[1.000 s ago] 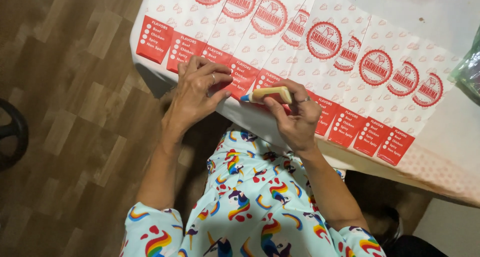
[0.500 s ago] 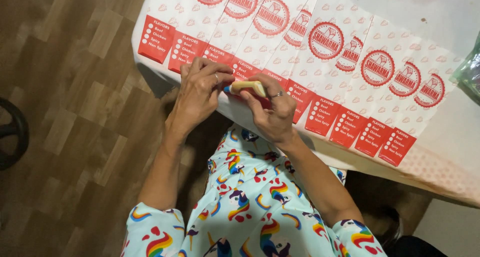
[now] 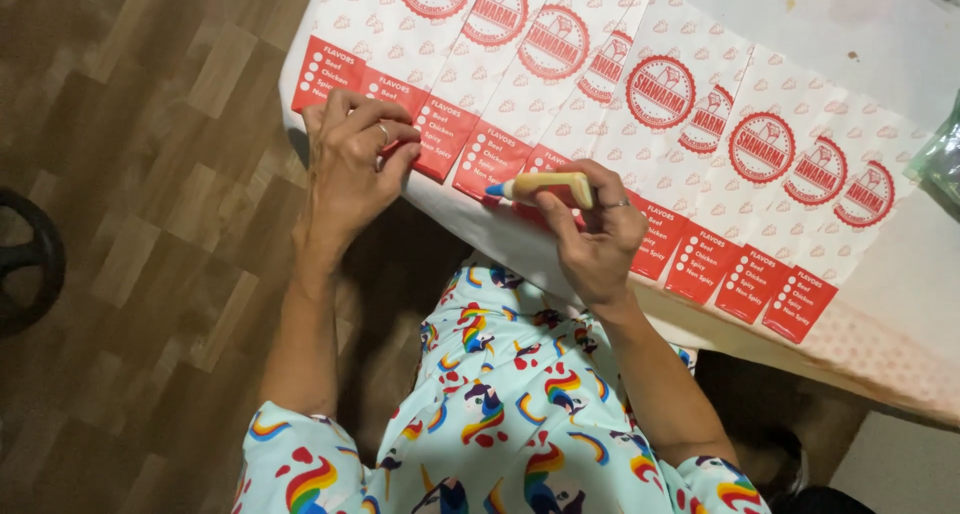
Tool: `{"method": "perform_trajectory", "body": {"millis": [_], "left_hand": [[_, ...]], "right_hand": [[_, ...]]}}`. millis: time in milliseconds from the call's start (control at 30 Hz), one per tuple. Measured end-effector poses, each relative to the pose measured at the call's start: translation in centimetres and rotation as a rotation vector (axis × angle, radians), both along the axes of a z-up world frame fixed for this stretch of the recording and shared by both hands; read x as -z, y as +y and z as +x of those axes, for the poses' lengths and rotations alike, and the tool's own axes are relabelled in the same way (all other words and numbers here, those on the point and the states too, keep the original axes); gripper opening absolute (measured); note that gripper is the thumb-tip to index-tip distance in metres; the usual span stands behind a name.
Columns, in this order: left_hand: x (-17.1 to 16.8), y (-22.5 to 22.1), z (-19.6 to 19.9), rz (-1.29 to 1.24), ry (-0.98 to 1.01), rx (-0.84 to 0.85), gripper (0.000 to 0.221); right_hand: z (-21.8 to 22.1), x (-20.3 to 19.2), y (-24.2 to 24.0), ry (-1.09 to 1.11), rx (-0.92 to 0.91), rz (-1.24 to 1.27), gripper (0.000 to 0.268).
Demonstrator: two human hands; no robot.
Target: The person organizes and glues paper shawarma wrappers on a table. The person aligns the printed paper sleeves, applies adhesive from a small bottle to the edges of the papers one by one, and presses the seams together by hand.
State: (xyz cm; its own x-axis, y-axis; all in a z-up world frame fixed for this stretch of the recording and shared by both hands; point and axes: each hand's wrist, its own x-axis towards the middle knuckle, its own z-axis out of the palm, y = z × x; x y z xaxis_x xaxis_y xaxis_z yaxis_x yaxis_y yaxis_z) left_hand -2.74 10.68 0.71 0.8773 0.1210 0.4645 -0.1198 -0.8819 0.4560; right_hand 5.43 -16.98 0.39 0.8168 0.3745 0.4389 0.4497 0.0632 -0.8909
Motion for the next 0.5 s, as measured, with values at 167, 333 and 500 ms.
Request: {"method": "perform_trajectory", "body": {"millis": [167, 333, 500], "left_hand": [[0.4, 0.3, -0.5, -0.018, 0.035, 0.017, 0.015], [0.9, 1.0, -1.1, -0.047, 0.084, 0.05, 0.031], [0.7, 1.3, -1.4, -0.106, 0.131, 0.081, 0.04]], "right_hand": [[0.3, 0.0, 3.6, -0.053, -0.053, 0.004, 0.029], [0.6, 0.7, 5.6, -0.117, -0.094, -0.059, 0.029], [0.1, -0.2, 8.2, -0.187, -0.037, -0.15, 0.029]]}}
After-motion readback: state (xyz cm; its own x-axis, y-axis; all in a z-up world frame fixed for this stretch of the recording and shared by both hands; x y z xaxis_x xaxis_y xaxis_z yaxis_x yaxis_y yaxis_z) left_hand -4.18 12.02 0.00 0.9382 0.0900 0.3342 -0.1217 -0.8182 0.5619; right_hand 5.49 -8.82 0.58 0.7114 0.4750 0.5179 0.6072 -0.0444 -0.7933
